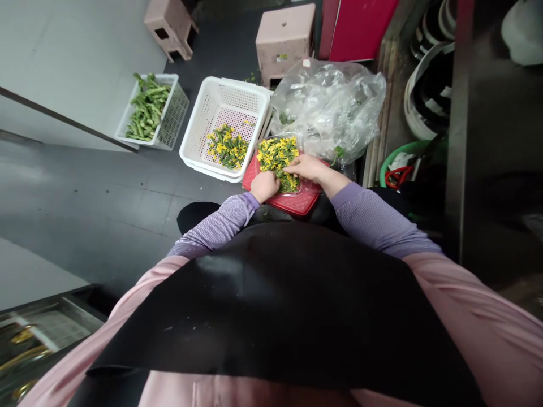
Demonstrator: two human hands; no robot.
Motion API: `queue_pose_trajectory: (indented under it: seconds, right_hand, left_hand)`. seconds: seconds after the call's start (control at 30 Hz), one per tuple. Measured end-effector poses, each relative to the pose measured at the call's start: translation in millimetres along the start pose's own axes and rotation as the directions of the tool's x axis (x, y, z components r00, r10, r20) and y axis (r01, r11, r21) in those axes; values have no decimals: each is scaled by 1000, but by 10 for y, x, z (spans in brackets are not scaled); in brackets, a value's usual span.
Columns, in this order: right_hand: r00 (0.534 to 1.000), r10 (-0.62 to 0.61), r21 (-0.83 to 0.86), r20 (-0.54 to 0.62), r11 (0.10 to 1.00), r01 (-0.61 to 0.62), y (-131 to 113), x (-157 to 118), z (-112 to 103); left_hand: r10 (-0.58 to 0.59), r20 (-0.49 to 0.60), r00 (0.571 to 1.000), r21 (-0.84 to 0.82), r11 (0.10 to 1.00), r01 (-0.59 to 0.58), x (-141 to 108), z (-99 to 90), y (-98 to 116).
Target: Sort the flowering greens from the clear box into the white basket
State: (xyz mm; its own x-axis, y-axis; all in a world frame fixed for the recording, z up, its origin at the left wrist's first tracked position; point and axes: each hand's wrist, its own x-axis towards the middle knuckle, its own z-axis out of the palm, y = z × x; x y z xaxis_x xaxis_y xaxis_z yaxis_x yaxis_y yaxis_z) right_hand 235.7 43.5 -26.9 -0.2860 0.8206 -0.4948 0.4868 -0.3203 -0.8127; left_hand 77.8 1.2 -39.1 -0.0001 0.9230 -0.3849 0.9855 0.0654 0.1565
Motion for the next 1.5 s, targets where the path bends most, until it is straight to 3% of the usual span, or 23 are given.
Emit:
queue_pose_trajectory:
  seconds: [0.07, 0.17, 0.37, 0.5, 0.57, 0.63, 0.73, 0.87, 1.07, 1.17, 1.3, 1.4, 1.5]
  right_hand:
    - [1000, 3, -37, 30, 999, -2, 16, 3, 63]
    - [1000, 3, 77, 15, 997, -4, -3, -20, 120]
    - [999, -27, 280, -22, 960, 32, -24, -34, 106]
    - [997, -64, 458, 51, 888, 33, -53, -9, 52]
    - [996, -57, 572, 62, 820, 11, -85, 4, 1]
    - [999, -25, 653, 48, 757, -12, -118, 13, -69]
    - [999, -2, 685, 48, 727, -32, -151, 8, -168]
    - [997, -5, 647, 77, 761, -46, -161, -22, -191]
    - [993, 9, 691, 115, 718, -87, -157, -42, -144]
    - [994, 32, 697, 106, 710, -97, -142, -26, -151]
    - [999, 6, 598, 33, 801, -24, -78, 24, -112]
    - [999, -34, 425, 3, 905, 29, 0, 71, -37]
    - [997, -68, 264, 25, 963, 59, 78, 100, 51]
  left_hand:
    - [59, -20, 998, -42, 997, -60, -95, -6, 33]
    - [190, -62, 980, -100, 976, -196, -140, -22, 59]
    - [319, -136, 938, -318, 883, -347, -17, -254, -19]
    - [327, -41, 944, -623, 731, -280, 138, -427, -78]
    - [313, -2, 950, -648, 723, -239, 237, -454, -132]
    - [275, 23, 961, -494, 839, -229, 323, -426, -210]
    - [262, 25, 965, -62, 964, -260, 371, -290, -326]
    - [388, 67, 919, 273, 879, -391, 303, -59, -330]
    - [426, 106, 899, 339, 834, -435, 325, 40, -225]
    - [432, 134, 892, 220, 865, -452, 413, 1, -303]
    - [317, 27, 948, -168, 936, -308, 492, -108, -403]
    - [180, -19, 983, -547, 822, -161, 465, -244, -385]
    - [92, 22, 995, -749, 661, -44, 383, -376, -287]
